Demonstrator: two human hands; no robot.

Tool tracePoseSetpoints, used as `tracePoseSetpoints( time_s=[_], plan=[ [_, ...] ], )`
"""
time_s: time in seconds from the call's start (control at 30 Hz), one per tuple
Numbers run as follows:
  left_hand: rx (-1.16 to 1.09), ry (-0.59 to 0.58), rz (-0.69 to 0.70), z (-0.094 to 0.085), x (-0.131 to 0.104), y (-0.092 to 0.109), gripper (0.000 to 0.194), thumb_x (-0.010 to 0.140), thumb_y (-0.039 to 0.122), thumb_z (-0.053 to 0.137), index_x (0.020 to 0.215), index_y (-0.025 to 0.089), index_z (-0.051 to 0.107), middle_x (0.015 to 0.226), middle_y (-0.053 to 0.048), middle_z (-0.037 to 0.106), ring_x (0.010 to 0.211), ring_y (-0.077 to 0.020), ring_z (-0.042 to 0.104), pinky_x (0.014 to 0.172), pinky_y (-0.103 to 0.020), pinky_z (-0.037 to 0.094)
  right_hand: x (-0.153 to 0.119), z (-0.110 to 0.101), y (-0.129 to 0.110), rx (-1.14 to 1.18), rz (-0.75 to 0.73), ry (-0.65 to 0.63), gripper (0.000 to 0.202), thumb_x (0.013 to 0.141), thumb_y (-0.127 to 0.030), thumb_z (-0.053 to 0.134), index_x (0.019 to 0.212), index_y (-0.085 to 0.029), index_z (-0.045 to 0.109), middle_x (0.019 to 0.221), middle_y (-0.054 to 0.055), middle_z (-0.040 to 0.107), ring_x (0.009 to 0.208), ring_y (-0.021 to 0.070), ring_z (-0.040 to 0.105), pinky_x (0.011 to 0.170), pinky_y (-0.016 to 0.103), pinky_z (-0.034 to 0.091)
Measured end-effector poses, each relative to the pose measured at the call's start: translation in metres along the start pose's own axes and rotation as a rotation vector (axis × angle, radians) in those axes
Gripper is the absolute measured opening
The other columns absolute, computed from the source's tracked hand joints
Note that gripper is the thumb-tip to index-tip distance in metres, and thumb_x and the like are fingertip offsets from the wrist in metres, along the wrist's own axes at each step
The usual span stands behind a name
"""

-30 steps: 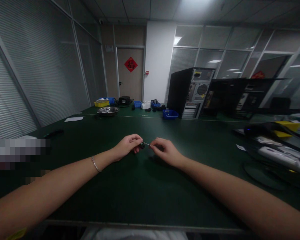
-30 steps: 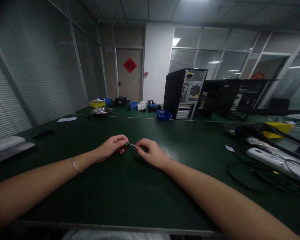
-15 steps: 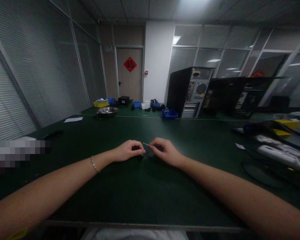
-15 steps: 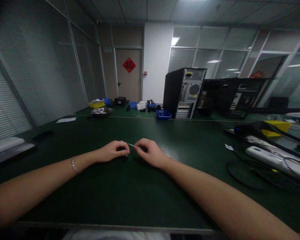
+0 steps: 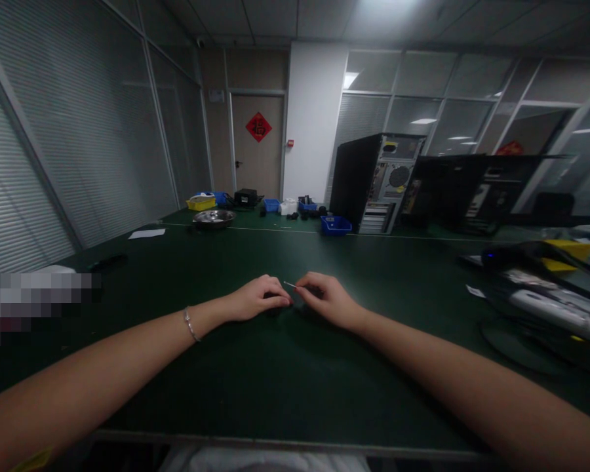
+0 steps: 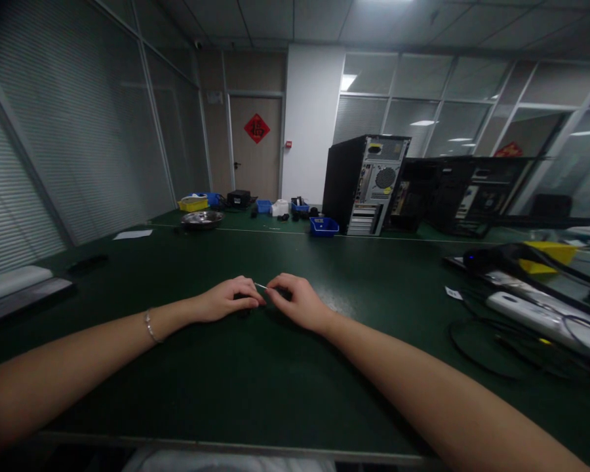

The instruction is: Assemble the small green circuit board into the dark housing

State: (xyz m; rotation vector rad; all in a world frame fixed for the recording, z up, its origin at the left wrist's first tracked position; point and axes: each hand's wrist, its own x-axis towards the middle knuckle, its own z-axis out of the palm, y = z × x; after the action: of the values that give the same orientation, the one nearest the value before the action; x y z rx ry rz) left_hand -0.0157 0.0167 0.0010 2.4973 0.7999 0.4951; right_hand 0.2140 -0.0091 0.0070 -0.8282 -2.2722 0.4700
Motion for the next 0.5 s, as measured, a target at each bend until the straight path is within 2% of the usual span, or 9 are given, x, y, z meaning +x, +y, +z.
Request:
tracePoseSetpoints(
  time_s=[0.2, 0.37, 0.43, 0.5],
  plan=[
    [-0.013, 0.015, 0.001, 0.001, 0.000, 0.002, 0.025, 0.091, 0.037, 0.053, 0.106, 0.024, 0.068, 0.102, -0.004, 0.061, 0.101, -0.0207, 0.052, 0.090, -0.032, 0.037, 0.000, -0.001, -0.001, 0.006, 0.005, -0.011, 0.017, 0.092, -0.024, 0.051, 0.094, -0.016, 0.065, 0.087, 0.004, 0.062, 0.077, 0.0137, 0.057, 0.069, 0.025, 0.044],
    [-0.081, 0.036, -0.058, -0.003, -0.002, 0.008, 0.031, 0.092, 0.042, 0.048, 0.110, 0.022, 0.064, 0.103, -0.005, 0.059, 0.099, -0.0206, 0.054, 0.088, -0.032, 0.040, -0.001, -0.002, 0.001, 0.007, 0.020, -0.031, 0.018, 0.092, -0.025, 0.050, 0.098, -0.016, 0.065, 0.089, 0.004, 0.062, 0.079, 0.0138, 0.057, 0.070, 0.025, 0.044],
    [-0.110, 0.012, -0.077, -0.007, -0.003, 0.009, 0.034, 0.090, 0.045, 0.049, 0.110, 0.022, 0.063, 0.105, -0.005, 0.057, 0.099, -0.0204, 0.054, 0.086, -0.032, 0.042, -0.003, -0.003, 0.002, -0.016, 0.048, -0.053, 0.019, 0.092, -0.027, 0.051, 0.100, -0.017, 0.064, 0.092, 0.004, 0.063, 0.081, 0.0144, 0.057, 0.070, 0.025, 0.044],
    [-0.101, -0.053, -0.093, -0.012, -0.004, 0.011, 0.040, 0.083, 0.049, 0.059, 0.112, 0.022, 0.060, 0.109, -0.005, 0.054, 0.100, -0.0213, 0.053, 0.084, -0.031, 0.043, -0.004, -0.002, 0.000, -0.077, 0.078, -0.083, 0.020, 0.089, -0.031, 0.055, 0.102, -0.018, 0.064, 0.093, 0.004, 0.064, 0.080, 0.0150, 0.057, 0.068, 0.025, 0.043]
  ],
)
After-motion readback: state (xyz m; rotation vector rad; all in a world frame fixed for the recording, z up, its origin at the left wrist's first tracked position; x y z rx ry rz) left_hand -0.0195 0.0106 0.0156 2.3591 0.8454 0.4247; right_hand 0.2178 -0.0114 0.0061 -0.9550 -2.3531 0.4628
